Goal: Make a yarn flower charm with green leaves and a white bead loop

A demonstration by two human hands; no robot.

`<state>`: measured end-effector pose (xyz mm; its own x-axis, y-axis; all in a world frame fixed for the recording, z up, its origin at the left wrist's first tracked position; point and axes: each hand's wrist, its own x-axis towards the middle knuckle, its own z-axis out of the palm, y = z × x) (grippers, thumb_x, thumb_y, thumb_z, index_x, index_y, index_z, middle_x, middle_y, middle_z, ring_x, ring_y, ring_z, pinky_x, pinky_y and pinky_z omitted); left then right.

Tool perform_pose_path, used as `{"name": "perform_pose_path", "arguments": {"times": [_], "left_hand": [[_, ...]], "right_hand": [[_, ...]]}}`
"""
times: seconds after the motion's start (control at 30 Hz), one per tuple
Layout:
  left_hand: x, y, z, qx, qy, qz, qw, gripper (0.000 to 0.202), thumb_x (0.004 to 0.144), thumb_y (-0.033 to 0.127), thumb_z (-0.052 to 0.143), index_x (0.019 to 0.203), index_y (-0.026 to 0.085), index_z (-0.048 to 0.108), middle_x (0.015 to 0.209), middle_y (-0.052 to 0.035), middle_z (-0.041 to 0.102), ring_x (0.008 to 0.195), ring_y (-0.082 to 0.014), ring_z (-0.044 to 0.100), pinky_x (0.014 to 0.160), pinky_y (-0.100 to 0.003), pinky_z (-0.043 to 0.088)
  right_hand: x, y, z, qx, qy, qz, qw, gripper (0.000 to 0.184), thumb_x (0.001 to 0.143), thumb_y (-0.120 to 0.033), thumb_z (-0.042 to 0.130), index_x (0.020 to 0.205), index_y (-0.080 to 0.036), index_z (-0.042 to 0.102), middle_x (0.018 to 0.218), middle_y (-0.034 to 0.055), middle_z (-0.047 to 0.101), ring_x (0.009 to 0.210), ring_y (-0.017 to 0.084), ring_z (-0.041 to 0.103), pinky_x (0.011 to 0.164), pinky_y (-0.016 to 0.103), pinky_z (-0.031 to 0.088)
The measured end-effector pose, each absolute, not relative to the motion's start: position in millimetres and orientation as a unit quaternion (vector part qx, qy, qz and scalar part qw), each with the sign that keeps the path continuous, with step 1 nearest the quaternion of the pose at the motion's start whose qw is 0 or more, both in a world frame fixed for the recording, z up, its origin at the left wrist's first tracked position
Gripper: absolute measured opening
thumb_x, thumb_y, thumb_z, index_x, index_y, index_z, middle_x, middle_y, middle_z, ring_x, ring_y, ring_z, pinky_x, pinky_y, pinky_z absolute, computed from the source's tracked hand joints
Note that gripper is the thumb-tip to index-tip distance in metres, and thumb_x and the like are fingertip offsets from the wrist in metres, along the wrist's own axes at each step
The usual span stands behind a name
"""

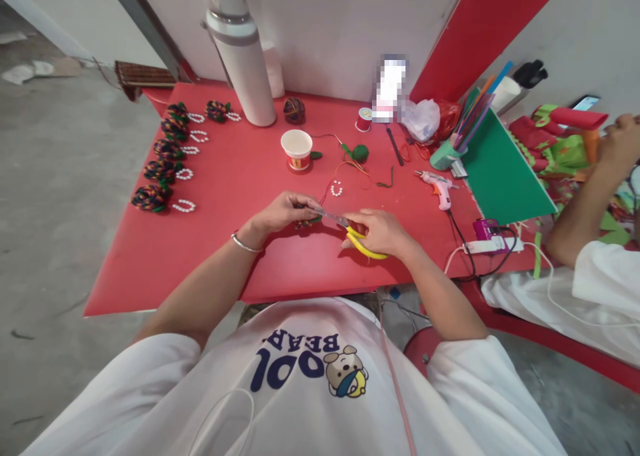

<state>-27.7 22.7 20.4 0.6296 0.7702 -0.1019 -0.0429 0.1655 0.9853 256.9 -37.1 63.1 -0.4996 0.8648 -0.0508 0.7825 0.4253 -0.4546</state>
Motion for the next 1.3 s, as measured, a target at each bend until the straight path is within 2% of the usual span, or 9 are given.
{"name": "perform_pose_path", "arguments": {"times": [0.23, 0.4, 0.57, 0.73, 0.8, 0.87, 1.0, 1.13, 1.3], "left_hand": [[-27.9, 22.6, 14.8, 0.559, 0.316, 0.298, 0.706, 0.045, 0.071, 0.05, 0.097, 0.092, 0.013, 0.083, 0.068, -0.0041, 0.071, 0.054, -0.0101, 0.058, 0.05, -0.022, 0.048], [-26.4, 21.1, 17.1, 0.553, 0.32, 0.306, 0.705, 0.045, 0.068, 0.051, 0.098, 0.086, 0.013, 0.081, 0.066, -0.0047, 0.07, 0.054, -0.0112, 0.059, 0.052, -0.024, 0.047], [-22.0, 21.0, 12.4, 0.504, 0.335, 0.361, 0.71, 0.049, 0.062, 0.053, 0.101, 0.078, 0.014, 0.078, 0.065, -0.0026, 0.067, 0.056, -0.0107, 0.059, 0.055, -0.024, 0.047], [-15.2, 20.4, 9.0, 0.462, 0.365, 0.409, 0.697, 0.047, 0.061, 0.053, 0.1, 0.074, 0.015, 0.075, 0.066, -0.0009, 0.066, 0.056, -0.0092, 0.057, 0.054, -0.023, 0.046], [-12.4, 20.0, 9.5, 0.455, 0.381, 0.418, 0.688, 0.046, 0.061, 0.052, 0.099, 0.073, 0.015, 0.074, 0.064, -0.0007, 0.065, 0.055, -0.0095, 0.057, 0.053, -0.023, 0.045], [-9.6, 19.4, 10.3, 0.442, 0.398, 0.421, 0.684, 0.046, 0.061, 0.052, 0.098, 0.073, 0.016, 0.072, 0.062, -0.0006, 0.064, 0.052, -0.0101, 0.057, 0.049, -0.023, 0.043], [-5.1, 17.2, 11.5, 0.415, 0.419, 0.432, 0.682, 0.047, 0.061, 0.053, 0.096, 0.072, 0.017, 0.069, 0.056, 0.0011, 0.059, 0.046, -0.0103, 0.053, 0.043, -0.023, 0.037], [-4.3, 18.4, 8.7, 0.425, 0.42, 0.447, 0.666, 0.045, 0.062, 0.051, 0.095, 0.074, 0.017, 0.068, 0.059, 0.001, 0.061, 0.048, -0.0094, 0.054, 0.045, -0.023, 0.04], [-10.1, 30.0, 4.2, 0.352, 0.401, 0.493, 0.687, 0.035, 0.072, 0.048, 0.082, 0.082, 0.017, 0.069, 0.066, -0.0005, 0.064, 0.054, -0.0112, 0.057, 0.048, -0.023, 0.045]], "right_hand": [[256.8, -43.3, 50.1, -0.503, -0.831, 0.178, 0.158, 0.059, 0.088, -0.06, 0.084, 0.132, -0.021, 0.083, 0.084, 0.0056, 0.076, 0.07, 0.018, 0.064, 0.067, 0.03, 0.044], [276.3, -53.9, 43.8, -0.602, -0.751, 0.178, 0.207, 0.063, 0.089, -0.062, 0.081, 0.14, -0.025, 0.078, 0.118, 0.0117, 0.084, 0.101, 0.03, 0.079, 0.086, 0.038, 0.059], [316.1, -71.0, 49.1, -0.784, -0.613, 0.076, 0.055, 0.074, 0.088, -0.065, 0.077, 0.15, -0.025, 0.07, 0.12, 0.0167, 0.084, 0.107, 0.039, 0.079, 0.083, 0.044, 0.059], [348.2, -86.6, 57.0, -0.787, -0.617, 0.011, 0.0, 0.063, 0.098, -0.043, 0.065, 0.154, -0.015, 0.066, 0.13, 0.0225, 0.079, 0.112, 0.038, 0.076, 0.086, 0.044, 0.056], [345.2, -86.6, 62.3, -0.789, -0.613, -0.041, 0.028, 0.054, 0.1, -0.042, 0.061, 0.145, -0.013, 0.073, 0.127, 0.0246, 0.078, 0.111, 0.04, 0.074, 0.087, 0.046, 0.056], [328.0, -81.1, 67.0, -0.767, -0.63, -0.053, 0.11, 0.045, 0.103, -0.043, 0.059, 0.132, -0.016, 0.081, 0.123, 0.0221, 0.08, 0.11, 0.038, 0.074, 0.09, 0.046, 0.056], [258.8, -55.1, 62.4, -0.618, -0.714, 0.102, 0.314, 0.036, 0.106, -0.047, 0.059, 0.117, -0.025, 0.086, 0.109, 0.0111, 0.083, 0.092, 0.025, 0.075, 0.086, 0.038, 0.059], [190.9, -15.3, 38.6, -0.53, -0.736, 0.193, 0.374, 0.044, 0.099, -0.049, 0.071, 0.135, -0.026, 0.079, 0.111, 0.0078, 0.081, 0.083, 0.019, 0.073, 0.083, 0.033, 0.061], [163.2, 32.4, 16.1, -0.534, -0.696, 0.283, 0.388, 0.037, 0.101, -0.052, 0.065, 0.111, -0.022, 0.084, 0.107, 0.0093, 0.084, 0.095, 0.023, 0.077, 0.086, 0.036, 0.063]]}}
